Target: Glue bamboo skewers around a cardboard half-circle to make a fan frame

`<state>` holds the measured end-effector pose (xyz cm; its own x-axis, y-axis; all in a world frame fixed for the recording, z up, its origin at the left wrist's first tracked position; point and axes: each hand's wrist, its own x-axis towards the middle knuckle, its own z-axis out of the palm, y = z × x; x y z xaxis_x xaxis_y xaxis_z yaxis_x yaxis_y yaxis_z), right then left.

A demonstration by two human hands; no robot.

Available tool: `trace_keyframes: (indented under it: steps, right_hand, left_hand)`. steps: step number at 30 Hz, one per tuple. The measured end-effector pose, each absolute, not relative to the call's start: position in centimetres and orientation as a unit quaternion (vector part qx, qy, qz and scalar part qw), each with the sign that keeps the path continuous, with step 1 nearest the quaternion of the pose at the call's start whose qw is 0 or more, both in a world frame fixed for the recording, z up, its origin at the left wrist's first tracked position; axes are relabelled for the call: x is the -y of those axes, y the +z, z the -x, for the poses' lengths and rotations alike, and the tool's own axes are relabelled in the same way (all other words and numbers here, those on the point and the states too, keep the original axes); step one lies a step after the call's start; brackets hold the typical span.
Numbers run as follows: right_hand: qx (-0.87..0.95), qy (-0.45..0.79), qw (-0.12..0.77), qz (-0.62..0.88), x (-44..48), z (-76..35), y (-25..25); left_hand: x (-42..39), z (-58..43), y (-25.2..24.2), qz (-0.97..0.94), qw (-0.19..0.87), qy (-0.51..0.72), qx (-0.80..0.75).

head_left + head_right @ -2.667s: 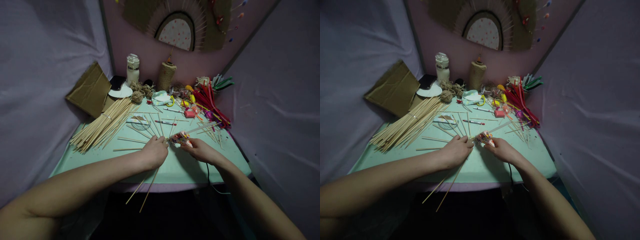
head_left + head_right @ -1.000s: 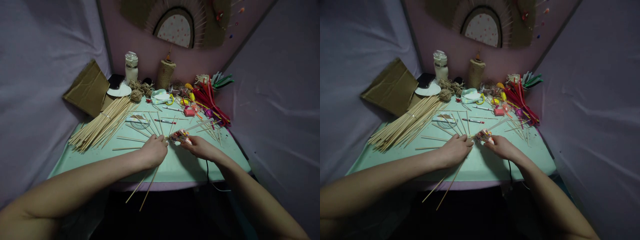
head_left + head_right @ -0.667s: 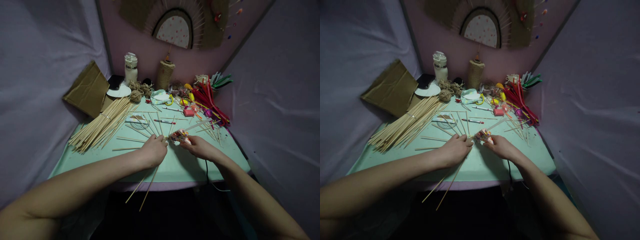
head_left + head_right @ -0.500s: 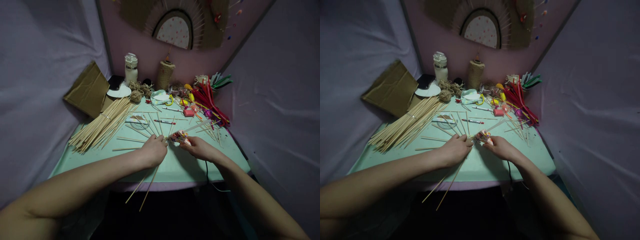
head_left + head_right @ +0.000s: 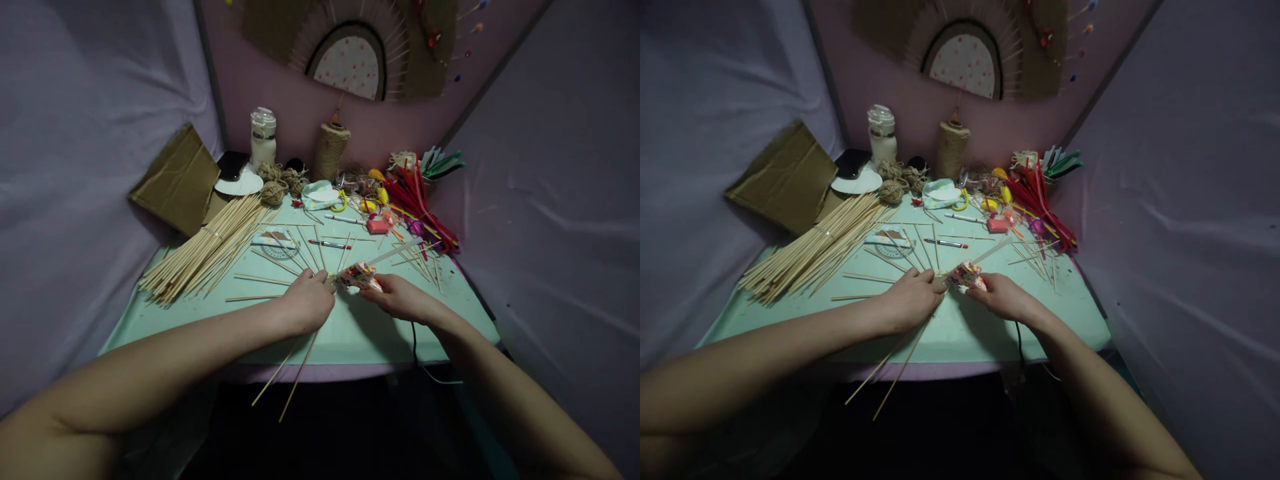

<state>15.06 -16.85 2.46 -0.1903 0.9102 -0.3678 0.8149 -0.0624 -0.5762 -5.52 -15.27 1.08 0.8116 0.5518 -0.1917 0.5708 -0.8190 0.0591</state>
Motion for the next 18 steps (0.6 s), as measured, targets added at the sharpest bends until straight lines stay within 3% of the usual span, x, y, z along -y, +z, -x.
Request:
trace_keyframes:
  steps: [18]
  right_hand:
    - [0.689,0.271,0.071,0.668,16.19,-15.16,1.85]
  left_hand:
    - [15.28,5.58,0.79,-0.951,0.055,-0.072,-0.296]
